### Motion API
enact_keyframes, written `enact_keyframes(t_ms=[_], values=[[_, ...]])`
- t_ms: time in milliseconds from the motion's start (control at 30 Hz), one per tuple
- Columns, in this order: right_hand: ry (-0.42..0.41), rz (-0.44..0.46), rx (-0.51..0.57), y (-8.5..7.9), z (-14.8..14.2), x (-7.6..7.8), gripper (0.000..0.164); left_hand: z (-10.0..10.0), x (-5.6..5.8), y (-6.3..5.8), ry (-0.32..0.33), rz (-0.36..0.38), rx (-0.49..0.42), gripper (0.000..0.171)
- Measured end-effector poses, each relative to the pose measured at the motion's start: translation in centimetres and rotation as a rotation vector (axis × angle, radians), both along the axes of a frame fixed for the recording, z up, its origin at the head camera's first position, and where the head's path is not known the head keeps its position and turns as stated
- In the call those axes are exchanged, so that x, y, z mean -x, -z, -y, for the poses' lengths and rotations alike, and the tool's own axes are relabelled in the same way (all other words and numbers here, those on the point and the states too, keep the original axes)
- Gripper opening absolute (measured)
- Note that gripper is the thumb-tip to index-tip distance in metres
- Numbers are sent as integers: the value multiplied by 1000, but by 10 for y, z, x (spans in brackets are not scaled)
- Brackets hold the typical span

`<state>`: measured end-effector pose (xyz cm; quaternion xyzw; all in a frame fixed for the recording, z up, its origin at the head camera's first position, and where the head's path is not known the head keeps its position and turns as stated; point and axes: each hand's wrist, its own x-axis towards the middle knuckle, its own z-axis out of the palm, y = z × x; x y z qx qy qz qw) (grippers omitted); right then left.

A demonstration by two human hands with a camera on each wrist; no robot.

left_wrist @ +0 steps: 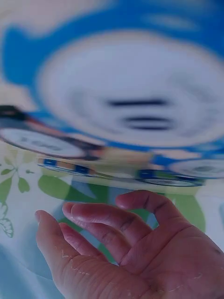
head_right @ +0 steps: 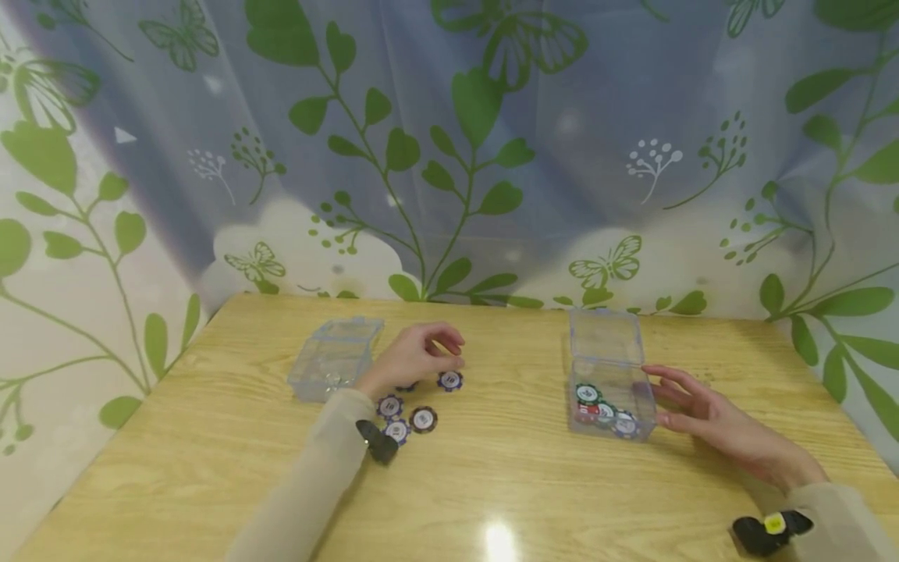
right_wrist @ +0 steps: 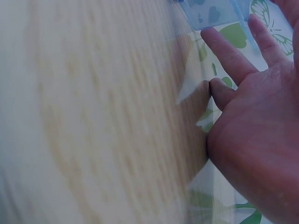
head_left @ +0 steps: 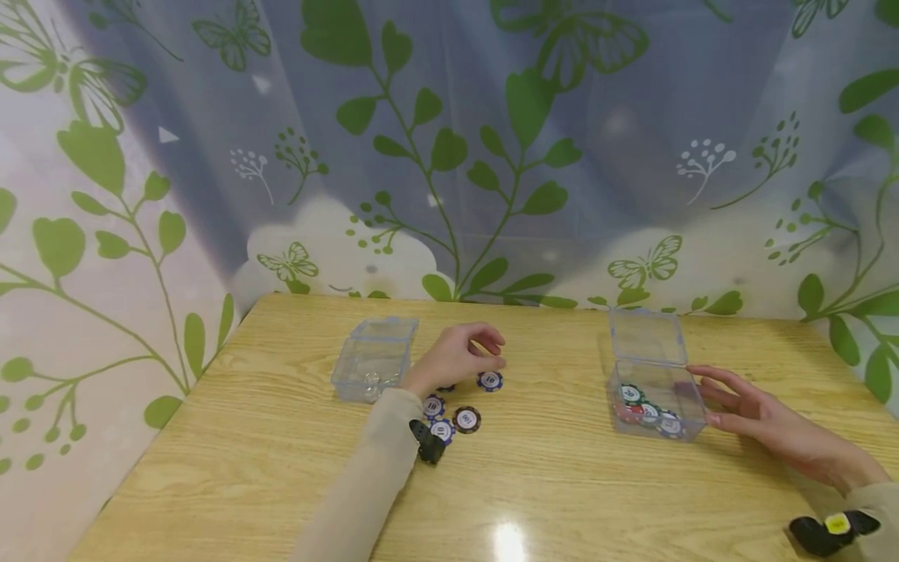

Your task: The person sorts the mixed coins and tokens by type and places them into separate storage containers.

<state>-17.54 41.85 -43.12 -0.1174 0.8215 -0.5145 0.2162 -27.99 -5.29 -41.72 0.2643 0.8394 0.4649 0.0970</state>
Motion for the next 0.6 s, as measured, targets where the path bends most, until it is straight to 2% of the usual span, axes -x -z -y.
enact_keyframes(t_ms=[133, 400, 500, 600], values=[[-3, -9, 2, 1, 0, 0, 72, 12, 1, 1, -29, 5, 2, 34], [-5, -15, -2, 1, 0, 0, 72, 35, 3, 2, -80, -25, 61, 32], [-1, -14, -2, 2, 0, 0, 71, 41, 3, 1, -74, -18, 71, 32], [-6, -25, 8, 3, -1, 0, 71, 42, 0, -1, -57, -15, 118, 34]])
